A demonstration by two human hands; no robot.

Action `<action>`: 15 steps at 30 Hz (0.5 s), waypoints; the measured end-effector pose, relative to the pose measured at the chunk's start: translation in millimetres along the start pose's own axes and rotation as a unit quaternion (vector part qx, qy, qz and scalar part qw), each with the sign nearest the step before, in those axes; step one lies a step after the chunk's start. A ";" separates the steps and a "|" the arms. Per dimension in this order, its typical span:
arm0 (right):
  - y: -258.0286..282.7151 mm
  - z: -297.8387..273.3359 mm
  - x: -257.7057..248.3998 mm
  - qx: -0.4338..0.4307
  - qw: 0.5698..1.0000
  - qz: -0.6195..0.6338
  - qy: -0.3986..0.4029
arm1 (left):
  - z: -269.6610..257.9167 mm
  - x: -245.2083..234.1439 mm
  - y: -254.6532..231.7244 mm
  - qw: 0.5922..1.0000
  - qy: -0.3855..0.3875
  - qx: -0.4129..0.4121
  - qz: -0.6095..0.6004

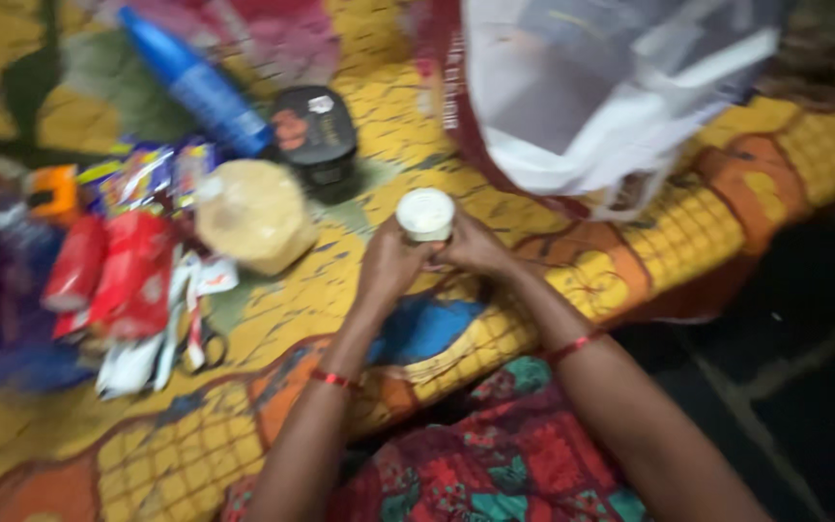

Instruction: The person unpacks various grocery items from a white shopping bag onto a patterned bedspread. Items removed include a bag of yellow corn kernels, a bag of white noodles, a black tub of chocolate spread, a small white jar, and a red plastic bag. The person places each item on the bed as it is removed.

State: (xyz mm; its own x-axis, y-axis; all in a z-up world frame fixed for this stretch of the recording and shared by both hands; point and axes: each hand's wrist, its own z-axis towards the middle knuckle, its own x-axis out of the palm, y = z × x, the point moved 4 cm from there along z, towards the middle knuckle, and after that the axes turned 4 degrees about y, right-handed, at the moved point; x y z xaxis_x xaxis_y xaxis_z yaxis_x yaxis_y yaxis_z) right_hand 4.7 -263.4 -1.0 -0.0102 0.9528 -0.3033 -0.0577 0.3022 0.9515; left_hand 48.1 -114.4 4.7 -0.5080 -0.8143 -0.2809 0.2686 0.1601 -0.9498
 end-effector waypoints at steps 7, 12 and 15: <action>8.5 12.6 28.2 0.018 0.998 -0.064 -0.019 | -11.1 -39.2 -2.7 0.991 -0.043 0.015 0.124; 17.9 26.7 59.0 0.023 0.993 -0.117 0.004 | -25.6 -71.3 13.3 0.989 -0.035 -0.030 0.139; 25.3 32.9 77.3 0.037 0.993 -0.107 0.018 | -33.9 -91.4 18.8 0.975 -0.082 0.021 0.207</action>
State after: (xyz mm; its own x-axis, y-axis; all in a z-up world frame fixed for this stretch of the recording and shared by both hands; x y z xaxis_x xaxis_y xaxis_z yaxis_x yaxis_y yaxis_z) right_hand 35.3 -181.2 1.3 -0.0410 0.8654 -0.4993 0.0107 0.5001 0.8659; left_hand 71.9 -18.1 7.8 -0.2119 -0.7642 -0.6091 0.4574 0.4732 -0.7529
